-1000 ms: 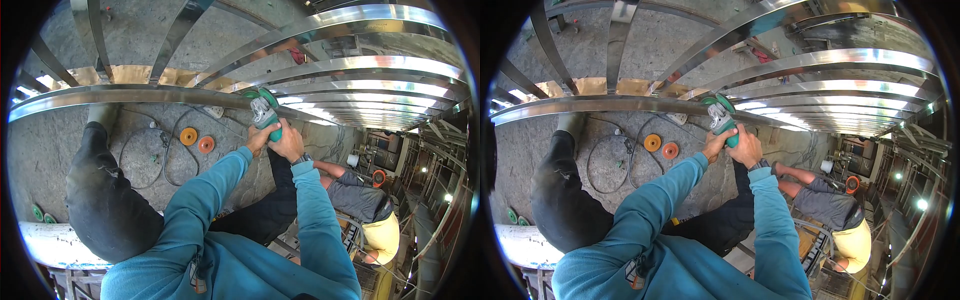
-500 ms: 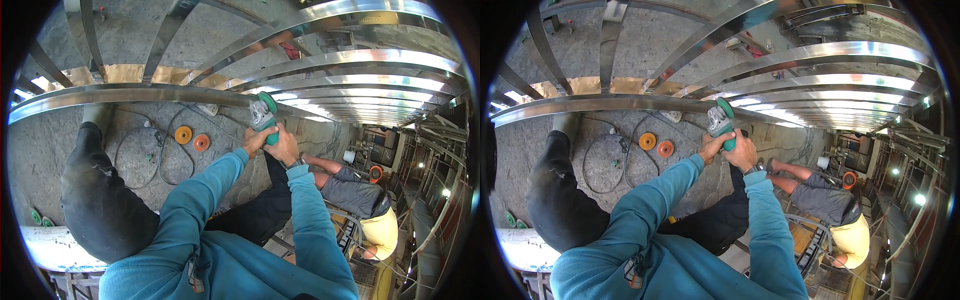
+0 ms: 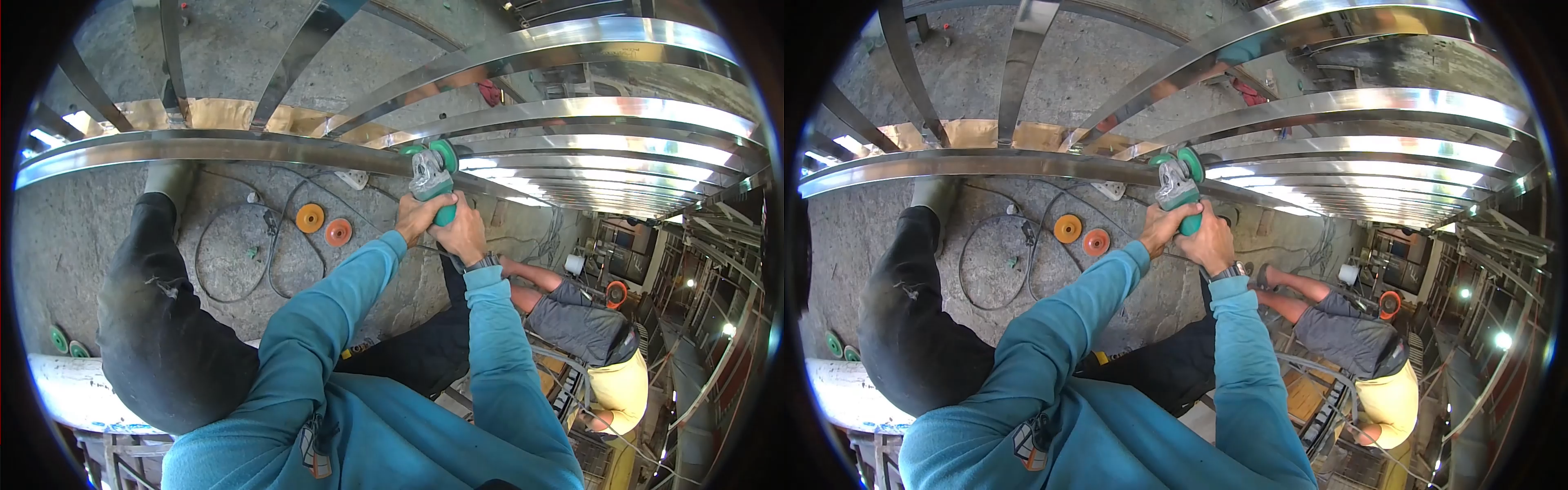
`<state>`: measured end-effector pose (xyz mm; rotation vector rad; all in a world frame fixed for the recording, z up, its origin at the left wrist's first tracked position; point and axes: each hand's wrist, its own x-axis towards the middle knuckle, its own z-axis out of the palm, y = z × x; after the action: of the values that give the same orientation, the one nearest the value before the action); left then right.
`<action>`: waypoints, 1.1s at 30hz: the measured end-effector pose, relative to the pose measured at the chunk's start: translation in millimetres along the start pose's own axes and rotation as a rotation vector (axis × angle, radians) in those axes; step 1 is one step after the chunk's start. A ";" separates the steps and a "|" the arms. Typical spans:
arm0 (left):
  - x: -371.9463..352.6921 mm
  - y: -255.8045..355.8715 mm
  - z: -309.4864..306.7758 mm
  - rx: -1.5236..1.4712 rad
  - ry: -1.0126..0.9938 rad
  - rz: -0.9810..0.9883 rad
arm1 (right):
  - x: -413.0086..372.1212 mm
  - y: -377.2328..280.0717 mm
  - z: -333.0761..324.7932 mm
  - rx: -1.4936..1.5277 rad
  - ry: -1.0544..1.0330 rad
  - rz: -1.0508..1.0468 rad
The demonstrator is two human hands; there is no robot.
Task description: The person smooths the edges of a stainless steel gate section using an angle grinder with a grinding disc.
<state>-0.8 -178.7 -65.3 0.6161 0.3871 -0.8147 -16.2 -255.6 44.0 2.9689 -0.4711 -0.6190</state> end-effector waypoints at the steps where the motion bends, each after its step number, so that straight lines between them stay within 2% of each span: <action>1: 1.5 0.1 -1.0 0.015 -0.002 -0.001 | 0.8 0.1 0.7 0.007 0.006 0.004; 10: -5.0 7.8 -8.1 0.111 -0.035 -0.037 | -6.0 0.8 12.4 0.044 -0.018 0.077; 14: -12.6 -18.5 -3.0 0.131 -0.006 -0.023 | -26.5 17.8 21.6 0.083 -0.048 0.089; 16: -21.0 -36.7 0.0 0.152 0.052 -0.165 | -41.3 33.6 36.6 0.068 -0.041 0.089; 17: -22.7 -42.6 -0.5 0.148 0.029 -0.166 | -42.8 41.4 41.6 0.052 -0.037 0.071; 27: -16.6 -16.5 8.8 0.007 0.014 0.082 | -26.9 2.3 0.4 0.069 0.042 0.027; 33: -22.7 -4.0 2.3 0.083 0.017 -0.029 | -20.7 4.0 8.3 0.037 0.011 0.018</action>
<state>-18.0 -169.7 -52.7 0.6964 0.3800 -0.8567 -38.6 -253.0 44.8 2.9977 -0.5135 -0.5990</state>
